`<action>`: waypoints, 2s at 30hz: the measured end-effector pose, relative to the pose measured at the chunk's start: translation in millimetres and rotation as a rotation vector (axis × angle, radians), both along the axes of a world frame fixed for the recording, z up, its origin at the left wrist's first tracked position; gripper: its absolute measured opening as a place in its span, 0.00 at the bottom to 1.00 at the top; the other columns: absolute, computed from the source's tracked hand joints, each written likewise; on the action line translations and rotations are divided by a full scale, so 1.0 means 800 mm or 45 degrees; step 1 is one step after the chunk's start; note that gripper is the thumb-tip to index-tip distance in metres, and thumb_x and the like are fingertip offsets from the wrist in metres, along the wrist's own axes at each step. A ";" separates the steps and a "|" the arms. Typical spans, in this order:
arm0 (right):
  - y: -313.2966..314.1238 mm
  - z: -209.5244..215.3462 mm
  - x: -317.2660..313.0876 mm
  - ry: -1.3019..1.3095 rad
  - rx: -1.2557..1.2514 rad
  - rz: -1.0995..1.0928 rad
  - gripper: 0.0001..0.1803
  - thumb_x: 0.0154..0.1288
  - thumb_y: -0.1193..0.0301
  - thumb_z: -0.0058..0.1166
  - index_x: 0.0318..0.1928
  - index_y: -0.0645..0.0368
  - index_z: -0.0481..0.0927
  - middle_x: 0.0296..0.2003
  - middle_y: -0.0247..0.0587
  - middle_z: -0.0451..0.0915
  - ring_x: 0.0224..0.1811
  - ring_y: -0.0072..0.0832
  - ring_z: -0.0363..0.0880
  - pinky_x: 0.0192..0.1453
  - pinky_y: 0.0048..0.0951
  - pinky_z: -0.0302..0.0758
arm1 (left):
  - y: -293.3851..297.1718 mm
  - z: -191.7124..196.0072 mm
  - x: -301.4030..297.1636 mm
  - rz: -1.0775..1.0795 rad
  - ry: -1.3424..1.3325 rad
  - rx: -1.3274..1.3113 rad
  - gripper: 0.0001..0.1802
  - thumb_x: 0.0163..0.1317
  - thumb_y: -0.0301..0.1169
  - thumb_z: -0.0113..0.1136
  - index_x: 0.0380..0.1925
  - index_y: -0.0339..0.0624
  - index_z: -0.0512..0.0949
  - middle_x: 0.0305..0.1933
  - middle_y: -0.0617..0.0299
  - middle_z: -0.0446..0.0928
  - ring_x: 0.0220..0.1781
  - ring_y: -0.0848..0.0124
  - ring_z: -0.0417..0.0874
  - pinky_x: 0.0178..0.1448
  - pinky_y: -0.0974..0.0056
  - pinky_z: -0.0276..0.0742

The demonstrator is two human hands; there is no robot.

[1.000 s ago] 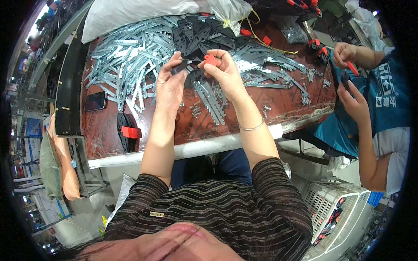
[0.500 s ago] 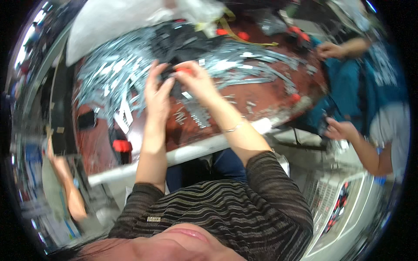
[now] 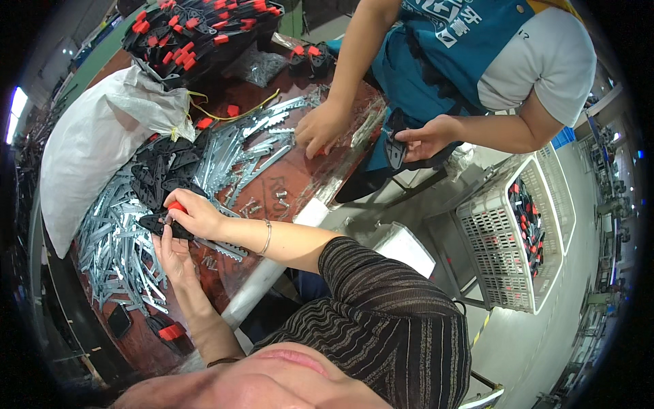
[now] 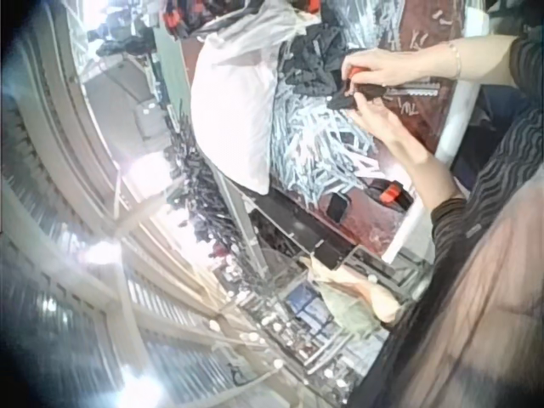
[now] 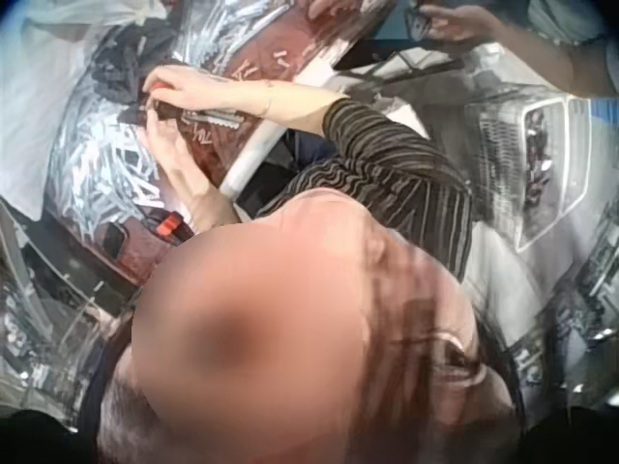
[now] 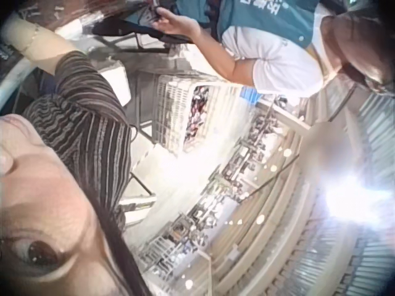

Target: The person assembles small hardware components by hand at a workbench. They pick up black plastic clips and red plastic pieces, then fit them together one at a time. The assembled units are placed into a white basket on the right side of the table.

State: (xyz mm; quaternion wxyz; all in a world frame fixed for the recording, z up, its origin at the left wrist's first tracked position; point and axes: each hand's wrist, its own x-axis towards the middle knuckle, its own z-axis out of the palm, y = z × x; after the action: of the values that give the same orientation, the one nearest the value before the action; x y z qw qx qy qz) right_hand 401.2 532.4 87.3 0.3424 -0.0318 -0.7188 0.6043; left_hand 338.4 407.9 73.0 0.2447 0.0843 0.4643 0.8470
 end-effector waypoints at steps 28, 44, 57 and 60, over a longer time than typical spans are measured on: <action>-0.024 -0.020 -0.006 0.027 -0.262 0.238 0.11 0.66 0.69 0.46 0.44 0.64 0.70 0.41 0.43 0.77 0.47 0.28 0.74 0.53 0.29 0.69 | 0.000 -0.012 0.003 0.059 0.222 0.025 0.14 0.62 0.22 0.54 0.48 0.38 0.70 0.46 0.60 0.74 0.48 0.72 0.76 0.53 0.67 0.72; -0.017 -0.051 -0.030 -0.015 -0.067 0.105 0.11 0.67 0.69 0.43 0.43 0.63 0.71 0.38 0.44 0.73 0.44 0.34 0.74 0.52 0.32 0.70 | 0.016 0.003 0.010 0.100 0.453 -0.167 0.15 0.59 0.25 0.59 0.45 0.33 0.73 0.43 0.61 0.75 0.45 0.73 0.75 0.53 0.69 0.69; 0.005 -0.001 -0.010 -0.108 -0.813 0.786 0.28 0.72 0.55 0.34 0.63 0.62 0.60 0.55 0.50 0.71 0.58 0.35 0.69 0.63 0.34 0.65 | 0.011 -0.006 0.026 -0.157 0.194 -0.103 0.14 0.60 0.24 0.56 0.46 0.39 0.68 0.42 0.65 0.72 0.43 0.79 0.74 0.46 0.71 0.72; 0.005 0.002 -0.007 -0.133 -0.824 0.786 0.28 0.72 0.56 0.32 0.63 0.63 0.60 0.54 0.51 0.71 0.57 0.35 0.70 0.63 0.35 0.66 | 0.010 0.001 0.028 -0.191 0.318 -0.238 0.16 0.59 0.24 0.57 0.47 0.38 0.67 0.43 0.65 0.70 0.44 0.79 0.72 0.47 0.71 0.71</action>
State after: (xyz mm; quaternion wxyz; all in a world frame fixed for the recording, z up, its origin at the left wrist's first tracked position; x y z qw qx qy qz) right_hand 395.3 536.7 89.1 0.0819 0.0482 -0.4850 0.8694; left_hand 360.4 416.3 73.9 0.2542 0.2002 0.5604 0.7624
